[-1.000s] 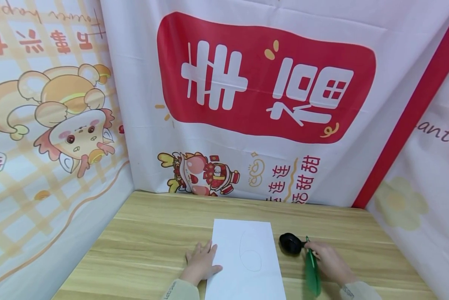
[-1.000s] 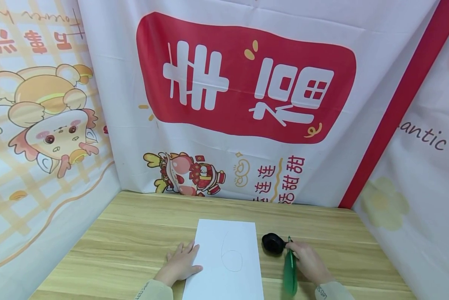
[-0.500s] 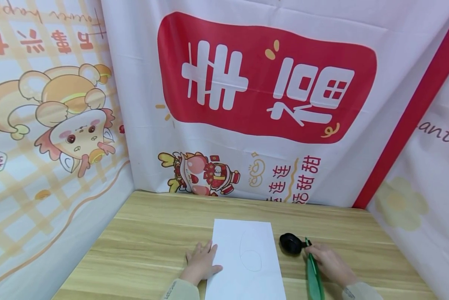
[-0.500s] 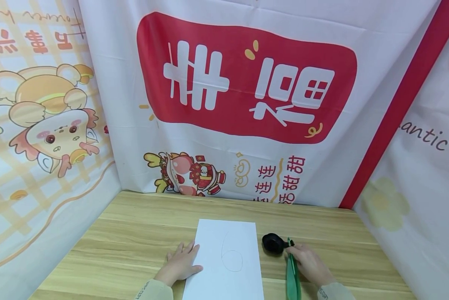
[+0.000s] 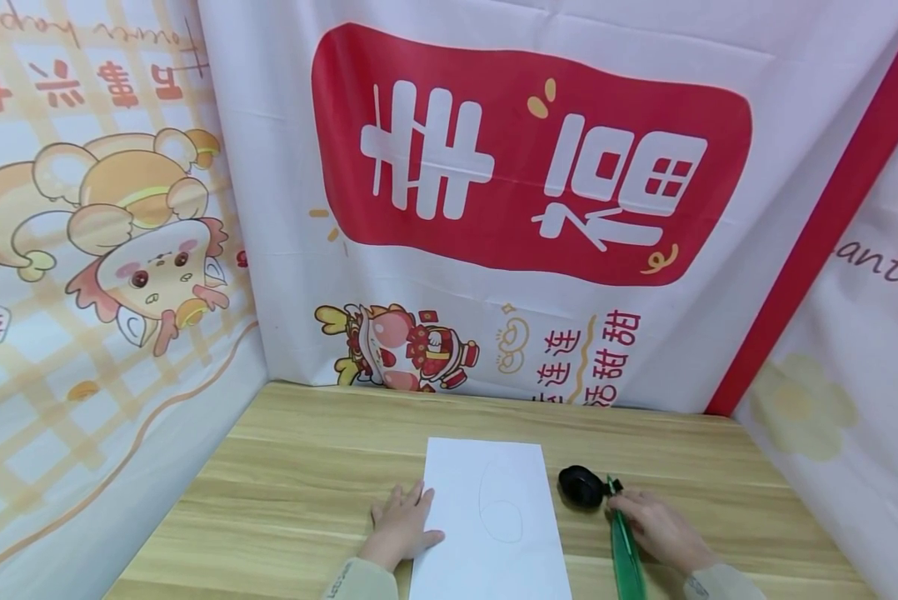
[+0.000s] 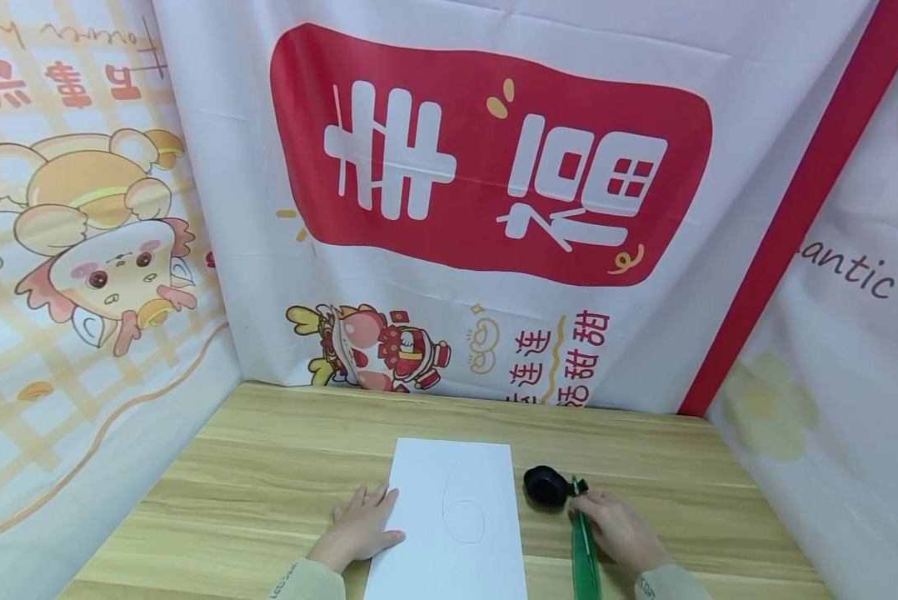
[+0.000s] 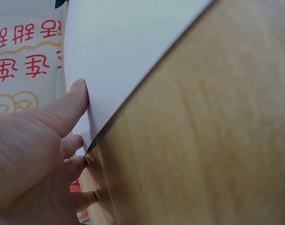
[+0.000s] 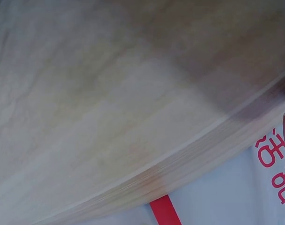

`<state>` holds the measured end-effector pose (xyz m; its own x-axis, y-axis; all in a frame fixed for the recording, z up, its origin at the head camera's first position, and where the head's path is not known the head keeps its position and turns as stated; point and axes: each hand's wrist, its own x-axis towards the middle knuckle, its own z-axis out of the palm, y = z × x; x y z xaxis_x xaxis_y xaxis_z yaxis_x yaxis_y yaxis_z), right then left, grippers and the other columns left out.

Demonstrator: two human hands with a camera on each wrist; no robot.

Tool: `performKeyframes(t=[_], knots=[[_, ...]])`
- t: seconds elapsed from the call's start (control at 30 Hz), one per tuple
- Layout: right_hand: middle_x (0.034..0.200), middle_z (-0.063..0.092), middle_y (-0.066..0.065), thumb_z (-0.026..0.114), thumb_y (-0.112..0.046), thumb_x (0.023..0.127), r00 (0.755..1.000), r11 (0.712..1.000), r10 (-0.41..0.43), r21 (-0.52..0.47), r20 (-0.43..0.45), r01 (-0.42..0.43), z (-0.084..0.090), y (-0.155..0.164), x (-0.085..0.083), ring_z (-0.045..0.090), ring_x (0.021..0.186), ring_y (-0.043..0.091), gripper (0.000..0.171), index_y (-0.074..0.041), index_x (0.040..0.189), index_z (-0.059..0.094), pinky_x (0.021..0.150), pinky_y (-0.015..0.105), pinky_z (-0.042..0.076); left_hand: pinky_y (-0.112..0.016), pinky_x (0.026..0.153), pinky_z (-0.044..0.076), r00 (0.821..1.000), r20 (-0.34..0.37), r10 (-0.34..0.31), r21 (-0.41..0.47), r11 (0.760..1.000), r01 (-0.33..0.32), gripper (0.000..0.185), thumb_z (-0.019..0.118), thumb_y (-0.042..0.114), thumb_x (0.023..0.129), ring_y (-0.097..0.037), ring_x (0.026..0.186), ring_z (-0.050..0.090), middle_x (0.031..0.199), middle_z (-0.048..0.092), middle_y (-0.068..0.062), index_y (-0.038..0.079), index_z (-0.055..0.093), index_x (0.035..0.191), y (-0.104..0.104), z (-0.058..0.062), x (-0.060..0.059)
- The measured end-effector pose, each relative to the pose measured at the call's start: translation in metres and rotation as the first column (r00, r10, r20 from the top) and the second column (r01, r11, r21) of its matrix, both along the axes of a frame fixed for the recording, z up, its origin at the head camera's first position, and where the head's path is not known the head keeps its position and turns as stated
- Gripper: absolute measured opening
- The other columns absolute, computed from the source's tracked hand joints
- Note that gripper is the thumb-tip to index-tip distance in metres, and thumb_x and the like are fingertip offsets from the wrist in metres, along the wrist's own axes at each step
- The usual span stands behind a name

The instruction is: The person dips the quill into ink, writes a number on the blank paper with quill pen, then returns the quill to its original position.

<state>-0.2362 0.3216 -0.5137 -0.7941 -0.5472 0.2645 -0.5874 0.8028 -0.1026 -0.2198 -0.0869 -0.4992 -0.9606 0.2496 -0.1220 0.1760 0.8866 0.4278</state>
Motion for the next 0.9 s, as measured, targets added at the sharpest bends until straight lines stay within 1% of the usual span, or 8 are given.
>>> performKeyframes(t=[0.07,0.13,0.2,0.37,0.47,0.7,0.9], knots=[[0.092,0.062,-0.003,0.071,0.003,0.069,1.000,1.000,-0.006,0.005,0.004,0.006,0.0005,-0.0001,0.0003,0.058,0.079,0.012,0.037,-0.018,0.098,0.065,0.063,0.029,0.051,-0.075,0.092,0.005,1.000,0.000,-0.001,-0.001,1.000,0.001,0.065,0.064,0.038,0.084,-0.050,0.129,0.017,0.143,0.032,-0.020,0.003,0.044,0.135,0.0001,0.0005,-0.0002],[0.090,0.062,-0.004,0.072,0.003,0.068,1.000,1.000,-0.001,0.009,-0.011,0.001,0.0001,-0.0003,0.0007,0.056,0.076,0.010,0.036,-0.017,0.098,0.066,0.060,0.027,0.050,-0.075,0.092,0.005,1.000,0.003,-0.001,0.001,1.000,0.001,0.065,0.063,0.038,0.084,-0.050,0.129,0.017,0.143,0.032,-0.020,0.003,0.044,0.135,0.0002,0.0008,-0.0004],[0.089,0.062,-0.005,0.072,0.003,0.069,1.000,1.000,-0.003,0.014,-0.014,0.004,-0.0002,-0.0006,0.0007,0.055,0.076,0.008,0.036,-0.017,0.098,0.066,0.060,0.026,0.050,-0.075,0.092,0.005,1.000,0.003,-0.002,0.001,1.000,0.002,0.065,0.063,0.038,0.084,-0.050,0.129,0.017,0.143,0.032,-0.020,0.003,0.044,0.135,0.0002,0.0011,-0.0004],[0.090,0.063,-0.004,0.071,0.001,0.071,0.999,0.999,-0.037,0.038,0.036,0.036,0.0005,-0.0024,0.0010,0.056,0.076,0.009,0.034,-0.017,0.099,0.066,0.061,0.028,0.050,-0.075,0.092,0.005,1.000,-0.001,-0.005,-0.006,1.000,0.005,0.065,0.063,0.039,0.084,-0.050,0.129,0.018,0.143,0.032,-0.020,0.004,0.044,0.135,-0.0004,0.0015,0.0000],[0.089,0.062,-0.004,0.071,0.001,0.071,0.998,0.998,-0.041,0.043,0.049,0.039,0.0005,-0.0030,0.0013,0.056,0.076,0.009,0.034,-0.017,0.099,0.066,0.060,0.028,0.050,-0.075,0.092,0.005,1.000,-0.004,-0.007,-0.010,1.000,0.007,0.065,0.063,0.039,0.084,-0.050,0.129,0.018,0.143,0.032,-0.020,0.004,0.044,0.135,-0.0005,0.0016,0.0001],[0.090,0.062,-0.004,0.071,0.003,0.071,0.999,0.999,-0.025,0.048,0.032,0.023,-0.0022,-0.0027,0.0004,0.056,0.077,0.009,0.035,-0.016,0.100,0.066,0.062,0.030,0.051,-0.075,0.092,0.006,1.000,-0.005,-0.008,-0.010,1.000,0.008,0.065,0.064,0.038,0.083,-0.051,0.129,0.018,0.143,0.032,-0.021,0.003,0.044,0.135,0.0003,0.0010,0.0003],[0.096,0.063,0.001,0.071,0.005,0.070,1.000,0.999,-0.018,0.043,-0.015,0.019,-0.0056,-0.0012,0.0012,0.060,0.083,0.017,0.038,-0.013,0.102,0.066,0.068,0.034,0.053,-0.075,0.092,0.005,1.000,-0.004,-0.007,-0.012,1.000,0.007,0.065,0.063,0.039,0.084,-0.050,0.129,0.018,0.143,0.032,-0.020,0.003,0.044,0.135,-0.0003,0.0010,0.0008]])
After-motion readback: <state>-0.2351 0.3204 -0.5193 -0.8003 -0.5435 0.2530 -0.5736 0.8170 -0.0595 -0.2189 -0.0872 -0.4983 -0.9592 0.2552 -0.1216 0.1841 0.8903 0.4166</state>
